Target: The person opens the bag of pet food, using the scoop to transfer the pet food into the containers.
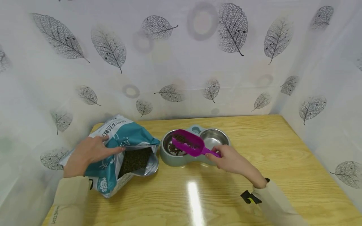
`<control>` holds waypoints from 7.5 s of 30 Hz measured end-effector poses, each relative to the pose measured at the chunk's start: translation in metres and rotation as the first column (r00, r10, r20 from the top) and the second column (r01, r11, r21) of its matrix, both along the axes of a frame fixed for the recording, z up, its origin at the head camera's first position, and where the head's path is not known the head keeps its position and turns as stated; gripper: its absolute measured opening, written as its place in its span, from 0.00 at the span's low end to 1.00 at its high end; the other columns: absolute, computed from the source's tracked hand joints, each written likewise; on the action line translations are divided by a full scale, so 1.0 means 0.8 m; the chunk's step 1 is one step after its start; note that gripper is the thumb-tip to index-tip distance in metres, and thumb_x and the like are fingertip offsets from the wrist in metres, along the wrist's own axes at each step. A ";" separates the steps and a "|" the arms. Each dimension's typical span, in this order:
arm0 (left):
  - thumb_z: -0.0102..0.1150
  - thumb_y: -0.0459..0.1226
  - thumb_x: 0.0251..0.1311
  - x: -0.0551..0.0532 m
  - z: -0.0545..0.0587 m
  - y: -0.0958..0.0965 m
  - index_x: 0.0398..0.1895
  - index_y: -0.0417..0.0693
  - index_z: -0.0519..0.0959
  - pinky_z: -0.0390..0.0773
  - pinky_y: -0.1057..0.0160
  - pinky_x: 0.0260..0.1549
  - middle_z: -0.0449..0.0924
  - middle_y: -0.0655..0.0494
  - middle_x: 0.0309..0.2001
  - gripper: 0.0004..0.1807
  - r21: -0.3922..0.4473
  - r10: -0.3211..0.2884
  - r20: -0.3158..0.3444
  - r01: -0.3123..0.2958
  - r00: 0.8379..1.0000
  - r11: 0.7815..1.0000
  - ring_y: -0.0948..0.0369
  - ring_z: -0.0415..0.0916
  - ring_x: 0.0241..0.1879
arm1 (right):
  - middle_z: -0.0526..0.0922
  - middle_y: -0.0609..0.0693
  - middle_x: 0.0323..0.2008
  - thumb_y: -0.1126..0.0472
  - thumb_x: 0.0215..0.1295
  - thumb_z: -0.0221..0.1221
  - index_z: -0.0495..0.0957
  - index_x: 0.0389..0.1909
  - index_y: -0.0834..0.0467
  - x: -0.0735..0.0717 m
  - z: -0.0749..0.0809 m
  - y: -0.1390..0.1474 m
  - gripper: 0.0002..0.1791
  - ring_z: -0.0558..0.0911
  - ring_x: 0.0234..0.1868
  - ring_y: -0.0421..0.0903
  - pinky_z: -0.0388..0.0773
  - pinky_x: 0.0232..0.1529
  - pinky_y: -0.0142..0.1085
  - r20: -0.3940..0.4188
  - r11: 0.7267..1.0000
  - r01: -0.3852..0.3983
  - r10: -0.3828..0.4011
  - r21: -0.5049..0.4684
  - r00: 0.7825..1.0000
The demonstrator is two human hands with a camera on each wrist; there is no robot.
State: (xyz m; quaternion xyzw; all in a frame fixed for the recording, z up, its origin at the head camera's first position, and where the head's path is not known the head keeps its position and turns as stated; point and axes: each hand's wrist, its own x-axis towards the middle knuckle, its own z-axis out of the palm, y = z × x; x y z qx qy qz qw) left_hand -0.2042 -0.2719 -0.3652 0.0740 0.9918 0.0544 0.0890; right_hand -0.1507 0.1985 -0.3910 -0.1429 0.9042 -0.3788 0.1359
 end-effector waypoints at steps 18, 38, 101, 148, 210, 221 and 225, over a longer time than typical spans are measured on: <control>0.52 0.76 0.56 0.001 -0.001 0.002 0.70 0.28 0.69 0.79 0.49 0.30 0.83 0.26 0.44 0.61 0.013 0.005 -0.007 -0.005 1.000 1.000 0.47 0.79 0.28 | 0.62 0.39 0.14 0.53 0.68 0.65 0.72 0.23 0.53 -0.013 -0.005 -0.020 0.17 0.60 0.15 0.35 0.56 0.18 0.28 -0.355 0.971 0.107 -0.025 0.214 0.934; 0.51 0.76 0.56 0.002 -0.001 0.002 0.72 0.28 0.66 0.71 0.58 0.24 0.79 0.43 0.25 0.63 0.024 0.022 0.026 -0.023 0.999 0.999 0.54 0.71 0.23 | 0.69 0.43 0.15 0.49 0.56 0.75 0.72 0.24 0.54 -0.011 -0.021 -0.051 0.21 0.66 0.15 0.41 0.64 0.15 0.36 -0.709 0.873 0.287 0.090 0.394 0.699; 0.52 0.76 0.56 -0.002 0.001 0.002 0.71 0.28 0.67 0.76 0.53 0.29 0.79 0.21 0.50 0.62 0.031 0.014 0.013 -0.015 1.000 0.999 0.51 0.76 0.30 | 0.61 0.42 0.13 0.55 0.75 0.57 0.64 0.13 0.52 0.035 0.021 -0.188 0.26 0.64 0.14 0.38 0.67 0.16 0.33 -0.231 0.933 -0.174 0.254 0.316 0.939; 0.52 0.75 0.58 0.002 0.000 0.003 0.70 0.27 0.69 0.80 0.41 0.40 0.74 0.21 0.60 0.60 0.027 0.008 -0.004 -0.008 1.000 1.000 0.33 0.82 0.43 | 0.68 0.43 0.14 0.45 0.78 0.54 0.80 0.40 0.71 0.004 -0.042 -0.075 0.28 0.58 0.08 0.35 0.56 0.10 0.29 0.318 0.880 -0.172 0.333 -0.442 0.887; 0.53 0.75 0.56 0.003 0.001 0.002 0.70 0.27 0.68 0.80 0.41 0.38 0.78 0.20 0.54 0.61 0.030 0.023 0.010 -0.024 1.000 0.999 0.43 0.81 0.33 | 0.61 0.42 0.14 0.45 0.53 0.76 0.88 0.42 0.50 -0.014 -0.015 -0.043 0.18 0.58 0.15 0.39 0.55 0.14 0.32 -0.732 0.886 0.286 0.082 0.364 0.676; 0.53 0.76 0.56 0.002 0.000 0.003 0.71 0.27 0.68 0.80 0.42 0.37 0.79 0.21 0.51 0.62 0.029 0.026 0.016 -0.026 1.000 0.999 0.45 0.80 0.31 | 0.69 0.45 0.16 0.48 0.56 0.75 0.86 0.42 0.53 -0.016 -0.020 -0.039 0.17 0.63 0.15 0.39 0.61 0.14 0.34 -0.704 0.915 0.254 0.044 0.314 0.709; 0.53 0.76 0.56 0.002 -0.001 0.003 0.71 0.27 0.68 0.80 0.43 0.36 0.80 0.22 0.50 0.62 0.029 0.028 0.020 -0.029 0.999 0.999 0.47 0.79 0.29 | 0.68 0.40 0.15 0.50 0.68 0.67 0.84 0.42 0.53 -0.015 -0.011 -0.031 0.11 0.61 0.14 0.34 0.58 0.16 0.29 -0.527 0.978 0.145 -0.044 0.152 0.849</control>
